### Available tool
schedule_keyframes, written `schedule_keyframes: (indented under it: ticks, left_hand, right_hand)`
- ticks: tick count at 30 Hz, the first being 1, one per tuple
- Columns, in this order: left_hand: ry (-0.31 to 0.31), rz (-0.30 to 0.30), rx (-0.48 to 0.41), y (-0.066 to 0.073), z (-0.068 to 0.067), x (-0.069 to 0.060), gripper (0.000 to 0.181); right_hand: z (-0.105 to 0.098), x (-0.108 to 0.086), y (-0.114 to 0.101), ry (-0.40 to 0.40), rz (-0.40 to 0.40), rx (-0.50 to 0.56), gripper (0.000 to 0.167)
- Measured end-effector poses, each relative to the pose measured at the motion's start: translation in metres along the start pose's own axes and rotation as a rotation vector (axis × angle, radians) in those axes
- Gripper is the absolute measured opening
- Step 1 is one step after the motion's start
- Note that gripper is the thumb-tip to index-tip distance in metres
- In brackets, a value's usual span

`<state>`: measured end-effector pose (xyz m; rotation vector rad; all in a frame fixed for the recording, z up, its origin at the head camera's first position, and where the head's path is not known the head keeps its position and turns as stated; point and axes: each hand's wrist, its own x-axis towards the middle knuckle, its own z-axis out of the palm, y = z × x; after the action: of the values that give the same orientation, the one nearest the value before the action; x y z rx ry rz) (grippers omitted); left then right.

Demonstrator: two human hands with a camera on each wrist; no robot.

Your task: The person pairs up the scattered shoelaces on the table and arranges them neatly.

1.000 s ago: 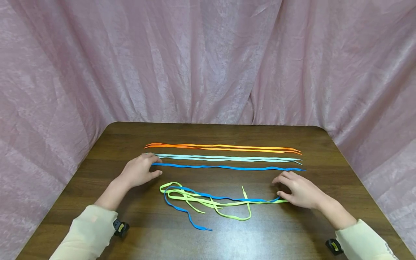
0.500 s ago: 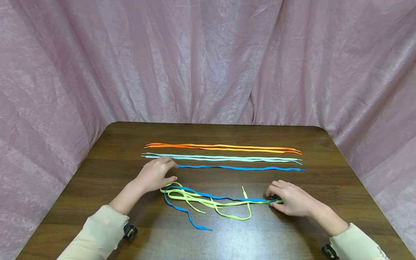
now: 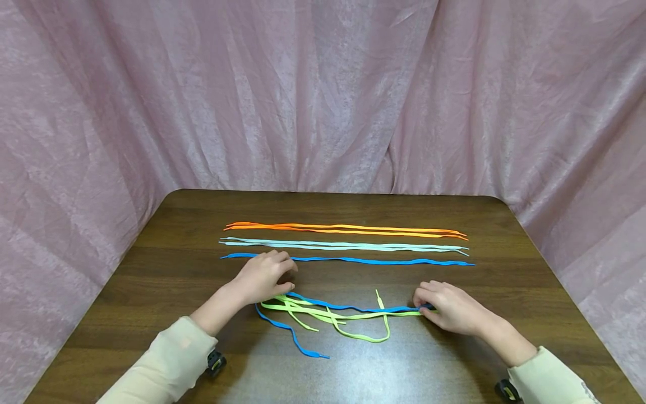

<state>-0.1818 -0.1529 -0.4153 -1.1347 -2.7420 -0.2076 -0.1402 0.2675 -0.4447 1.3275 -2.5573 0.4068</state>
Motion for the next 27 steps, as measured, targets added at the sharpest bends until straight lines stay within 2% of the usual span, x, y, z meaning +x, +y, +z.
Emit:
schedule_keyframes:
  ticks: [2,8,10,12,16,19,23,27]
  left_hand:
    - [-0.009,0.011,0.002,0.003,0.000,0.002,0.028]
    - [-0.020,0.056,0.015,0.010,0.005,0.005,0.027]
    - [-0.025,0.073,0.020,0.011,0.006,0.005,0.027]
    - [-0.032,0.083,0.023,0.013,0.008,0.005,0.027]
    - [-0.055,0.085,0.015,0.015,0.010,0.005,0.025]
    - [-0.074,0.080,-0.004,0.016,0.013,0.004,0.020]
    - [-0.076,0.076,-0.026,0.017,0.016,0.003,0.013]
    - [-0.060,0.082,-0.041,0.018,0.020,0.003,0.009]
  right_hand:
    - [-0.001,0.001,0.001,0.012,-0.002,0.007,0.026]
    - [-0.007,0.006,0.002,0.045,-0.001,-0.003,0.009]
    - [-0.009,0.008,0.003,0.054,0.002,-0.012,0.014]
    - [-0.010,0.009,0.003,0.059,0.002,-0.020,0.028]
    - [-0.014,0.011,0.004,0.066,0.004,-0.025,0.031]
    - [-0.016,0.012,0.004,0.068,0.010,-0.029,0.024]
    - [-0.019,0.012,0.003,0.066,0.025,-0.032,0.006]
    - [-0.020,0.011,0.003,0.063,0.036,-0.035,0.006]
